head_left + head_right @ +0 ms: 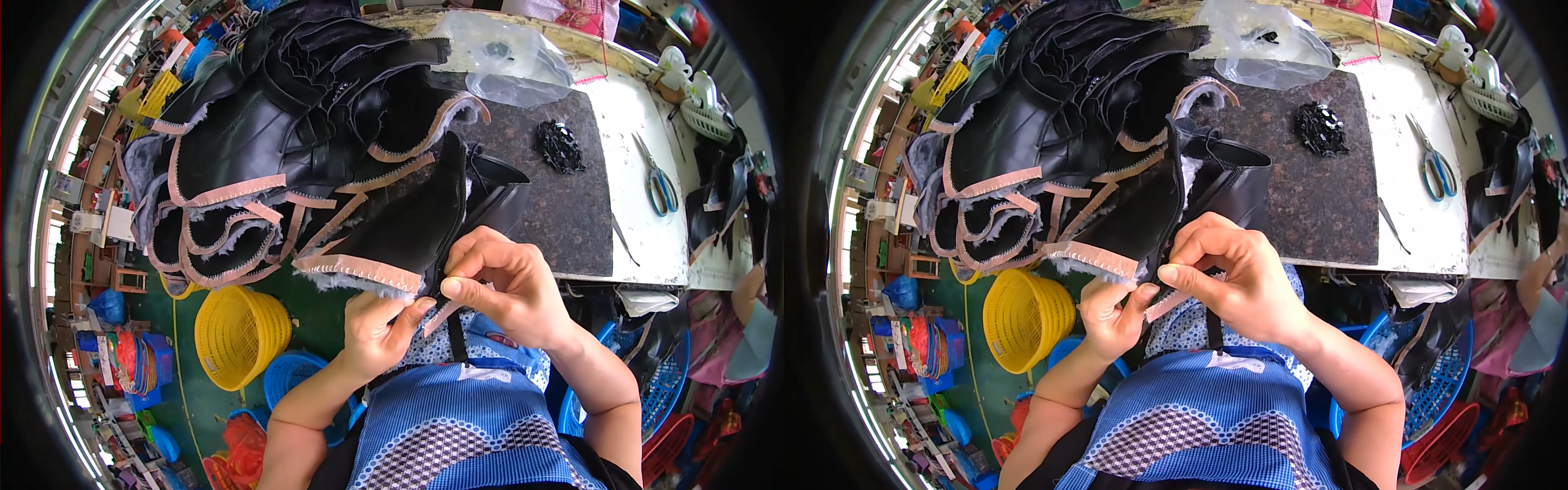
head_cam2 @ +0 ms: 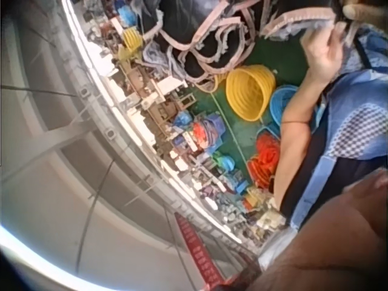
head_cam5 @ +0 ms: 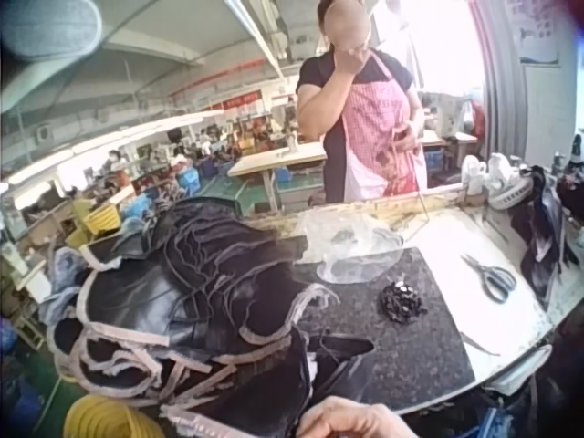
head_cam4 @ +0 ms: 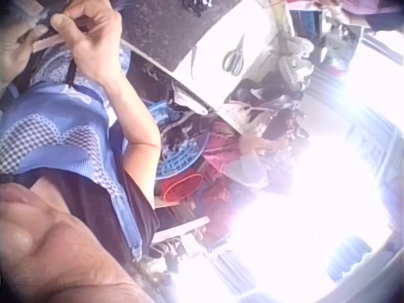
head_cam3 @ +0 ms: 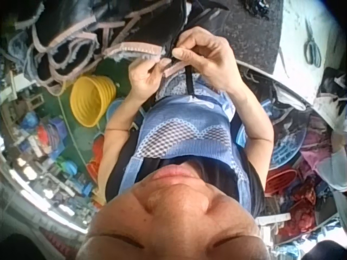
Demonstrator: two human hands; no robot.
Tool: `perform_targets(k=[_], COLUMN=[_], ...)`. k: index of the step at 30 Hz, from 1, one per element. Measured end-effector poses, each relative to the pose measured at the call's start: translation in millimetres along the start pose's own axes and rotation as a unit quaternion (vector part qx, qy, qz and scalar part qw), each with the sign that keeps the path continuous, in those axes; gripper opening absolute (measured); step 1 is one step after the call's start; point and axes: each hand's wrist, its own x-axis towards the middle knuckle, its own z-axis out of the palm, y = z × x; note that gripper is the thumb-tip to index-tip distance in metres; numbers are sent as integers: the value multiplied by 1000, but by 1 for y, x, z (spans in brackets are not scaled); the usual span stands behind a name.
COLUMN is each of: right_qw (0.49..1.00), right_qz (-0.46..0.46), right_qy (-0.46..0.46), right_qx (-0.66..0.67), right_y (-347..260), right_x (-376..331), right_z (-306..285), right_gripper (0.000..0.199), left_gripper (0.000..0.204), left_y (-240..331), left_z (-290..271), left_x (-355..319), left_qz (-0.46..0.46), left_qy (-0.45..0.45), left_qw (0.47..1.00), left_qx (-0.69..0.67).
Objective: The person attaches zipper sliders onto the zippers of boot uppers by hand, pulls the zippers along the tracks, and sets the assembled uppers aside.
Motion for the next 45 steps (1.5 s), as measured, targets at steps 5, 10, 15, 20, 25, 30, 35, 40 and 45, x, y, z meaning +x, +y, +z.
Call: perform_targets(k=[5, 10, 15, 20, 25, 30, 35, 40, 45], right_qw=[1000, 1000, 999, 999, 998, 998, 989, 956, 865], right_qz=[6, 14, -9, -3, -1, -7, -53, -156, -213], right_qy=[-8, 0, -8, 18, 25, 27, 40, 51, 149], right_qx=[-10, -4, -47, -38, -53, -63, -131, -242, -430], right_y=[0, 3, 6, 9, 13, 12, 10, 16, -10], right_x=[3, 4, 10, 9, 10, 9, 3, -4, 18], right_z=[-1, -1, -5, -4, -6, -5, -2, -5, -60], right_gripper=[10, 10, 9, 12, 15, 15, 12, 11, 12], left_gripper=[12, 13, 11, 8, 12, 13, 15, 10, 18], left_y=[-8, -16, -20, -14, -11, -9, -6, -14, -16], left_z=[2, 12, 10, 15, 15, 13, 12, 15, 29], left_x=[-1, -3, 3, 2, 1, -1, -3, 1, -27], left_qz=[23, 70, 95, 12, -31, -44, -145, -254, -166], left_qy=[9, 50, 40, 44, 27, 22, -24, -92, -90], left_qw=[1000, 995, 994, 998, 998, 998, 981, 906, 945], left_qx=[4, 45, 45, -38, -55, -47, -125, -327, -266])
